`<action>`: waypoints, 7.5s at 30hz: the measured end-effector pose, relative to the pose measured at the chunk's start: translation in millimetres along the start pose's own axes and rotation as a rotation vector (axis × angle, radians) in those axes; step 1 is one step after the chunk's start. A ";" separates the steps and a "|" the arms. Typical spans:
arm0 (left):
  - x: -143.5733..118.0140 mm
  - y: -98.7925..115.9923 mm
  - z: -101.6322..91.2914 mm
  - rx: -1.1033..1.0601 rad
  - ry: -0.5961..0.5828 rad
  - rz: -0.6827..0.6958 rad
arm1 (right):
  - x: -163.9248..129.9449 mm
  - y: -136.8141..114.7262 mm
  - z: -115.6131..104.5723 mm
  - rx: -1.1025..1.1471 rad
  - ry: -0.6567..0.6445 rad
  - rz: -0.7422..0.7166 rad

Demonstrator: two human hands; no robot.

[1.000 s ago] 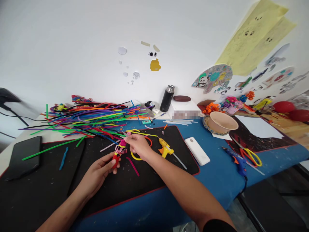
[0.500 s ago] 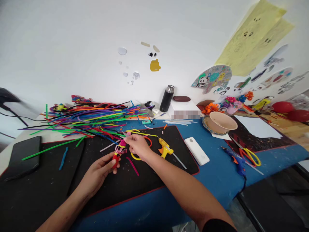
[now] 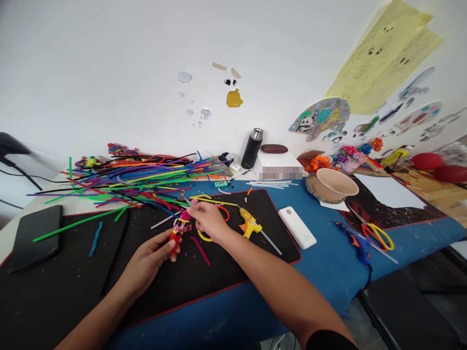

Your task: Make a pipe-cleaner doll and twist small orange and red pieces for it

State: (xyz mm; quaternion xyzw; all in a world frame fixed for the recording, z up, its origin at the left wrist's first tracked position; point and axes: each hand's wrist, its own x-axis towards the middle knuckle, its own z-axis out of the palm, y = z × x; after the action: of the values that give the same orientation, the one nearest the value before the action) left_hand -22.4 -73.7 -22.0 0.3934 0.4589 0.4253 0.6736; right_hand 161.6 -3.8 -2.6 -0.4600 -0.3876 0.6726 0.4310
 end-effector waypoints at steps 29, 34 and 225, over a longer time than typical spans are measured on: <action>-0.4 3.3 0.5 -0.100 0.010 -0.029 | -0.8 -6.4 6.7 -0.005 0.001 -0.038; 0.5 4.4 1.4 -0.166 0.049 -0.018 | -4.6 -12.7 7.5 0.035 0.069 -0.058; 4.1 -9.7 -1.5 -0.013 0.115 0.116 | -1.9 -10.6 18.4 -0.043 0.065 -0.099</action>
State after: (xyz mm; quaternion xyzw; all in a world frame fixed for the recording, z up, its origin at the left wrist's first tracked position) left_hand -20.9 -72.9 -32.5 0.3901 0.4705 0.4884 0.6229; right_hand 146.9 -4.4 12.8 -0.4711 -0.4100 0.6267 0.4661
